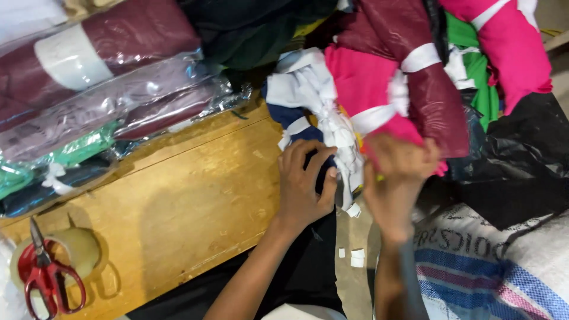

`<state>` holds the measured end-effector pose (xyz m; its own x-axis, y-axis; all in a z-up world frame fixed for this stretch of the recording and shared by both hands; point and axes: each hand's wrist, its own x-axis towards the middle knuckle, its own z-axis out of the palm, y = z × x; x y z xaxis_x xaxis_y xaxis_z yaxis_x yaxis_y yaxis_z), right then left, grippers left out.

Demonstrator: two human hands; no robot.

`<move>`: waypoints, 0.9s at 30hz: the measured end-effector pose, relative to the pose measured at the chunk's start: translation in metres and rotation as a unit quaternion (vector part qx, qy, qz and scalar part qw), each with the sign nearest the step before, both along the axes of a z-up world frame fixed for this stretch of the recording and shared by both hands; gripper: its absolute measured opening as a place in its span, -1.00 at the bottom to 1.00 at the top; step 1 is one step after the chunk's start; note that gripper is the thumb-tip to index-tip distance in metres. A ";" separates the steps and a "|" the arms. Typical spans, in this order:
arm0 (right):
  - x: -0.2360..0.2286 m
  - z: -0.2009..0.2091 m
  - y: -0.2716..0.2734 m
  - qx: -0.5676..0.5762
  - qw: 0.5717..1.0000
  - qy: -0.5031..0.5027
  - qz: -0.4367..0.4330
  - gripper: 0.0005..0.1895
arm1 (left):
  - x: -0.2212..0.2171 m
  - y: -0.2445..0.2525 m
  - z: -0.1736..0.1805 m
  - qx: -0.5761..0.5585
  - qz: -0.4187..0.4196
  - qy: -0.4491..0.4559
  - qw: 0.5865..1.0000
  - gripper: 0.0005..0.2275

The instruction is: Folding a piece of maroon fabric and securing it with a white ribbon at a packing station.

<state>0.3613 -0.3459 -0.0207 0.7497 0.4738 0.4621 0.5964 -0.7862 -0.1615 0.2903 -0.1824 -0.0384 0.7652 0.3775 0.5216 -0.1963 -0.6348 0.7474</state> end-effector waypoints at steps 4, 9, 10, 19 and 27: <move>-0.012 0.052 0.019 0.070 0.982 0.058 0.167 -0.81 | 0.000 -0.004 0.003 0.031 -0.024 0.045 0.998 -0.62; 0.004 0.081 0.009 0.129 0.990 -0.048 0.043 -0.74 | -0.002 0.000 0.003 0.135 -0.143 0.150 0.969 -0.54; 0.017 0.069 0.001 0.129 0.989 -0.050 0.045 -0.74 | -0.001 0.001 0.004 0.136 -0.141 0.148 0.969 -0.54; 0.016 0.082 0.029 0.099 0.994 -0.012 0.048 -0.67 | -0.003 0.005 0.005 0.130 -0.150 0.151 0.968 -0.56; -0.043 0.062 0.067 0.004 0.959 0.116 0.257 -0.61 | -0.006 0.021 -0.019 -0.362 -0.055 -0.033 0.930 -0.79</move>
